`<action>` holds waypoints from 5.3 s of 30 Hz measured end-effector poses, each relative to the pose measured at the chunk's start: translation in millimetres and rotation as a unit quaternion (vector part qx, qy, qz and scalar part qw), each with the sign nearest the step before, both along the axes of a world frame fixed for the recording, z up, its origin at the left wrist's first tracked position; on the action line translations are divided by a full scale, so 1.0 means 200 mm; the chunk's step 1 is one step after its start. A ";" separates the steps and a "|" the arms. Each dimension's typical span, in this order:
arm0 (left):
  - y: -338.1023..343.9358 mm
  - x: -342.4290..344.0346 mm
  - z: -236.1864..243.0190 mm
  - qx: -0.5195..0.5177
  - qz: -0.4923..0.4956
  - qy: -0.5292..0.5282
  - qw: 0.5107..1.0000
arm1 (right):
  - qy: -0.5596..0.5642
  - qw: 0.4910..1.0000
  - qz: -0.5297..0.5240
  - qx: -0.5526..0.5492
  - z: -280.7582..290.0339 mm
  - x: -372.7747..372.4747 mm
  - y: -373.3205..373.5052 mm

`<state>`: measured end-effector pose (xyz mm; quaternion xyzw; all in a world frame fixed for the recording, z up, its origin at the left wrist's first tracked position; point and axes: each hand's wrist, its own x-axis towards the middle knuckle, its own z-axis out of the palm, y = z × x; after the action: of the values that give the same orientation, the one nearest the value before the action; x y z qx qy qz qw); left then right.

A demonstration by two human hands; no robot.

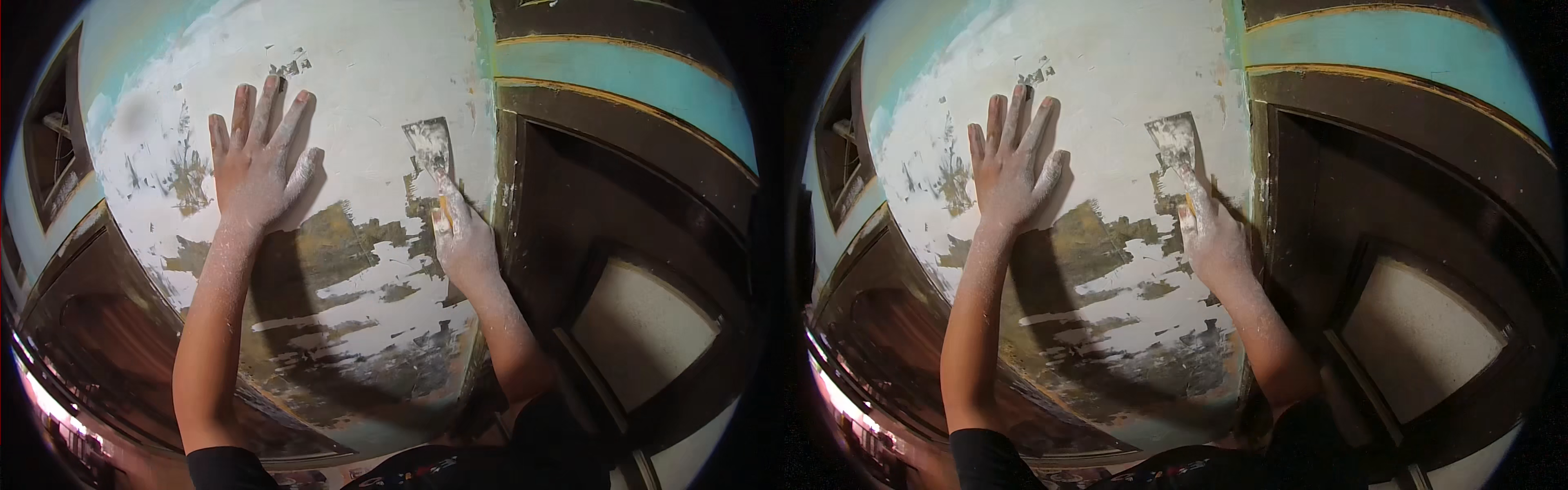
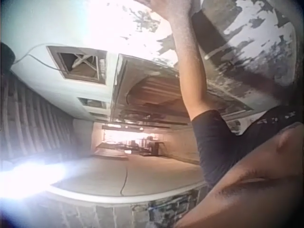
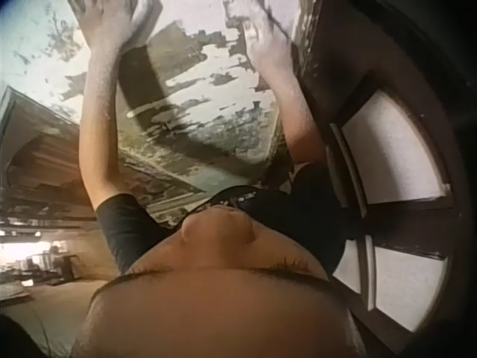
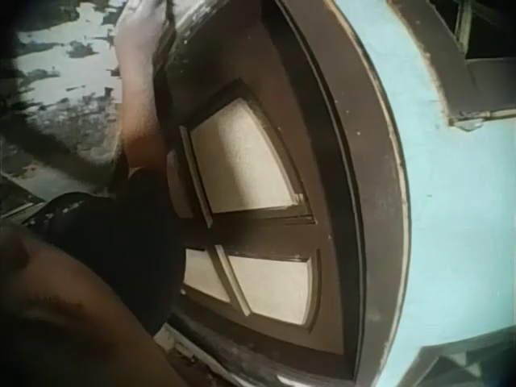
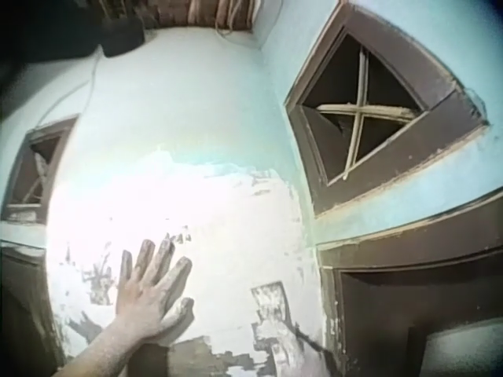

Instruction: Scraping old paint or plaster off a wall using a putty knife.

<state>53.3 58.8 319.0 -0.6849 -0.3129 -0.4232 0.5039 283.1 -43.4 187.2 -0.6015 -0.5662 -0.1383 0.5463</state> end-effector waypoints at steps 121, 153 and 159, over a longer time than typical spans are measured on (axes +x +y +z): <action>0.14 -0.44 0.13 0.013 0.055 -0.094 0.994 | -0.214 0.971 -0.110 -0.003 0.91 -0.54 0.14; 0.02 -0.27 -0.47 -0.126 -0.040 0.035 0.991 | -0.050 0.998 -0.010 -0.040 -0.12 -0.41 0.07; 0.03 -0.27 -0.48 -0.117 -0.043 0.040 0.991 | -0.056 0.998 -0.016 -0.020 0.00 -0.42 0.07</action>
<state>-0.3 65.2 222.9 -0.7683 -0.3102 -0.3774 0.4135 198.5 -28.8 187.1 -0.6127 -0.5887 -0.1698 0.4992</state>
